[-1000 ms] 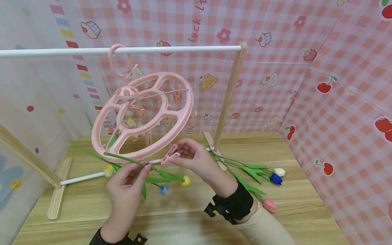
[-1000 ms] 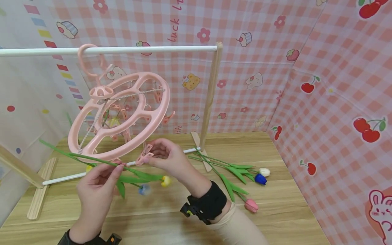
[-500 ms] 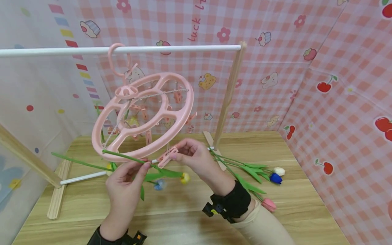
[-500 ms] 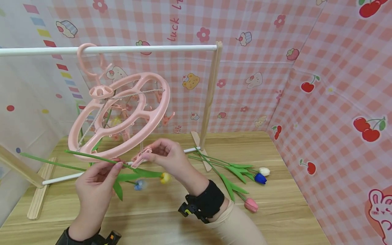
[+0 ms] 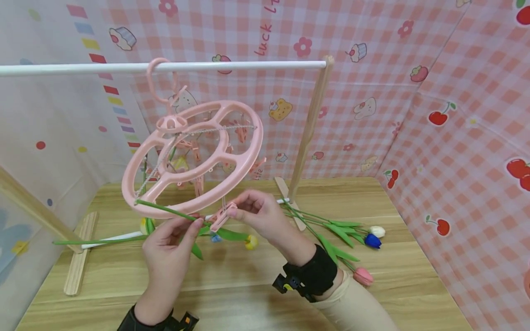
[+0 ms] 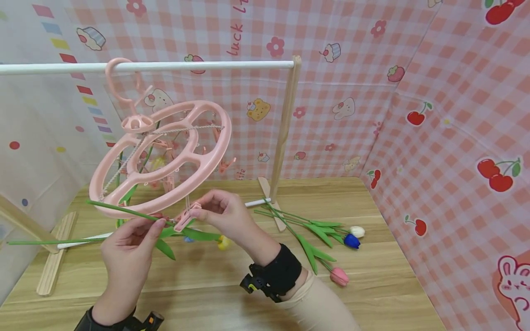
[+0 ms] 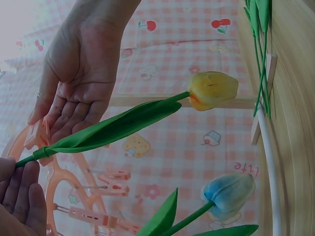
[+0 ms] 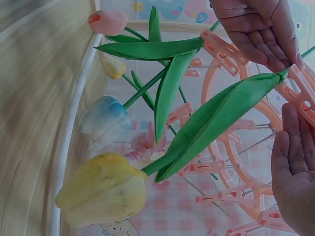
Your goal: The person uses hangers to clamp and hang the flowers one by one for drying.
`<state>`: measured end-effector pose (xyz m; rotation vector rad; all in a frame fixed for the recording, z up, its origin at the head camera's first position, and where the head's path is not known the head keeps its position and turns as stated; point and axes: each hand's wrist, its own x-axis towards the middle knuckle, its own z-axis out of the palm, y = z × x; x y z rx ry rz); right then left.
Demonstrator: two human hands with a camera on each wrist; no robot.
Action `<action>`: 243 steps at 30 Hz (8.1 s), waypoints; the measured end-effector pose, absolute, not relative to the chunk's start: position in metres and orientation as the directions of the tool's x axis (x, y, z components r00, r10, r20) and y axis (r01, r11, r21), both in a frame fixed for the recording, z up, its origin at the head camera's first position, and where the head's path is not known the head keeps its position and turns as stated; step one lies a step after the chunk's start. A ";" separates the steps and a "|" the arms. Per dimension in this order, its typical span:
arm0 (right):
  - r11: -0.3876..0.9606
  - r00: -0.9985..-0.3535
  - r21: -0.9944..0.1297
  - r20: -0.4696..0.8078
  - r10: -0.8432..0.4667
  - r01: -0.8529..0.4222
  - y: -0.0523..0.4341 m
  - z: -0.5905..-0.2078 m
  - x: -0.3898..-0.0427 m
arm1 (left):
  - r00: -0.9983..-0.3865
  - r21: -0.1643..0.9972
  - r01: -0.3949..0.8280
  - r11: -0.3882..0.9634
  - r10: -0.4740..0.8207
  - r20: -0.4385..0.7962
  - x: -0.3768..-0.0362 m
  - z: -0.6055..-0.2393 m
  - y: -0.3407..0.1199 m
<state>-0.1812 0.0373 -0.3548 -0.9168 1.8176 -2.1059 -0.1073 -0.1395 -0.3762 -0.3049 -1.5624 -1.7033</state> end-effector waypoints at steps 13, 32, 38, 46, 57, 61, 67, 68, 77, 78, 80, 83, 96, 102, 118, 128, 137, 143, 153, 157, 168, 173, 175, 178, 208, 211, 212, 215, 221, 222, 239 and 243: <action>-0.223 -0.775 -0.938 0.345 -0.530 -0.265 0.037 -0.356 -0.180 | -0.659 0.723 0.687 0.071 -0.361 0.661 -0.106 -0.374 -0.138; -0.219 -0.766 -0.950 0.311 -0.562 -0.225 0.037 -0.356 -0.179 | -0.626 0.694 0.716 0.081 -0.367 0.688 -0.109 -0.375 -0.137; -0.210 -0.759 -0.955 0.295 -0.580 -0.211 0.037 -0.359 -0.180 | -0.634 0.721 0.677 0.144 -0.384 0.672 -0.109 -0.376 -0.137; -0.203 -0.758 -0.955 0.296 -0.581 -0.218 0.036 -0.367 -0.180 | -0.711 0.818 0.541 0.195 -0.414 0.568 -0.106 -0.381 -0.140; -0.054 -0.779 -0.941 0.308 -0.546 -0.334 0.039 -0.375 -0.184 | -0.771 0.880 0.468 0.077 -0.452 0.449 -0.101 -0.384 -0.146; -0.050 -0.793 -0.936 0.322 -0.517 -0.347 0.041 -0.378 -0.186 | -0.777 0.880 0.469 0.074 -0.440 0.451 -0.100 -0.384 -0.147; -0.082 -0.793 -0.934 0.339 -0.506 -0.348 0.046 -0.381 -0.186 | -0.779 0.873 0.485 0.049 -0.429 0.457 -0.100 -0.387 -0.148; -0.085 -0.794 -0.934 0.340 -0.503 -0.347 0.047 -0.382 -0.186 | -0.778 0.871 0.490 0.049 -0.427 0.461 -0.099 -0.388 -0.148; -0.080 -0.816 -0.941 0.326 -0.478 -0.329 0.055 -0.392 -0.186 | -0.778 0.866 0.499 0.039 -0.421 0.467 -0.096 -0.388 -0.150; -0.079 -0.821 -0.944 0.319 -0.473 -0.321 0.057 -0.393 -0.186 | -0.771 0.859 0.510 0.048 -0.418 0.481 -0.096 -0.388 -0.150; -0.075 -0.830 -0.949 0.306 -0.467 -0.307 0.060 -0.396 -0.185 | -0.752 0.833 0.551 0.048 -0.405 0.520 -0.094 -0.388 -0.150; -0.069 -0.851 -0.963 0.263 -0.456 -0.261 0.065 -0.399 -0.184 | -0.718 0.781 0.624 0.022 -0.379 0.584 -0.092 -0.390 -0.152; -0.013 -0.913 -0.989 0.143 -0.382 -0.150 0.102 -0.413 -0.181 | -0.589 0.619 0.785 -0.023 -0.339 0.734 -0.089 -0.390 -0.170; -0.001 -0.930 -0.986 0.159 -0.331 -0.169 0.121 -0.424 -0.185 | -0.435 0.476 0.879 -0.030 -0.462 0.773 -0.091 -0.377 -0.187; 0.415 -0.981 -0.899 0.069 -0.180 -0.140 0.184 -0.447 -0.193 | -0.207 0.533 0.831 0.159 -0.801 0.562 -0.091 -0.355 -0.251; 0.801 -0.970 -0.554 0.053 -0.238 -0.227 0.212 -0.470 -0.192 | -0.185 0.794 0.516 0.322 -0.863 0.470 -0.105 -0.374 -0.302; 0.864 -0.977 -0.474 -0.036 -0.209 -0.167 0.227 -0.483 -0.197 | -0.299 0.899 -0.054 0.435 -0.866 0.401 -0.116 -0.399 -0.348; 0.894 -0.978 -0.414 -0.038 -0.205 -0.172 0.232 -0.490 -0.198 | -0.378 0.865 -0.130 0.485 -0.830 0.409 -0.118 -0.401 -0.367; 0.912 -0.979 -0.372 -0.041 -0.202 -0.173 0.234 -0.500 -0.200 | -0.443 0.888 -0.262 0.378 -0.865 0.237 -0.129 -0.399 -0.383; 0.911 -0.980 -0.377 -0.038 -0.194 -0.166 0.234 -0.501 -0.200 | -0.471 0.901 -0.245 0.358 -0.856 0.212 -0.131 -0.400 -0.386; 0.911 -0.979 -0.375 -0.032 -0.200 -0.174 0.234 -0.504 -0.202 | -0.500 0.933 -0.261 0.249 -0.862 0.090 -0.137 -0.402 -0.392; 0.912 -0.980 -0.372 -0.028 -0.195 -0.171 0.233 -0.506 -0.203 | -0.506 0.935 -0.277 0.220 -0.861 0.053 -0.141 -0.404 -0.396; 0.915 -0.981 -0.369 -0.033 -0.189 -0.164 0.233 -0.506 -0.203 | -0.509 0.933 -0.291 0.214 -0.860 0.038 -0.141 -0.406 -0.398; 0.918 -0.983 -0.365 -0.037 -0.181 -0.155 0.232 -0.507 -0.204 | -0.511 0.920 -0.315 0.232 -0.859 0.042 -0.141 -0.407 -0.400; 0.846 -0.977 -0.488 0.101 -0.188 -0.214 0.243 -0.496 -0.202 | -0.517 0.888 -0.352 0.296 -0.852 0.079 -0.139 -0.406 -0.400; 0.840 -0.972 -0.489 0.138 -0.192 -0.236 0.243 -0.494 -0.202 | -0.515 0.888 -0.353 0.293 -0.854 0.077 -0.139 -0.406 -0.400; 0.839 -0.972 -0.491 0.143 -0.187 -0.233 0.242 -0.493 -0.202 | -0.513 0.888 -0.354 0.292 -0.855 0.077 -0.139 -0.407 -0.400; 0.830 -0.974 -0.510 0.149 -0.171 -0.224 0.240 -0.491 -0.201 | -0.508 0.887 -0.361 0.290 -0.858 0.074 -0.139 -0.408 -0.400; 0.809 -0.974 -0.546 0.177 -0.144 -0.219 0.234 -0.484 -0.199 | -0.510 0.888 -0.361 0.286 -0.857 0.069 -0.140 -0.411 -0.404; 0.801 -0.972 -0.556 0.186 -0.143 -0.225 0.233 -0.483 -0.198 | -0.511 0.887 -0.364 0.284 -0.857 0.065 -0.140 -0.411 -0.405; 0.700 -0.955 -0.658 0.265 -0.131 -0.278 0.217 -0.469 -0.194 | -0.512 0.904 -0.370 0.213 -0.859 -0.007 -0.136 -0.412 -0.410; 0.698 -0.956 -0.661 0.261 -0.132 -0.276 0.215 -0.468 -0.192 | -0.477 0.914 -0.309 0.262 -0.874 0.090 -0.131 -0.410 -0.404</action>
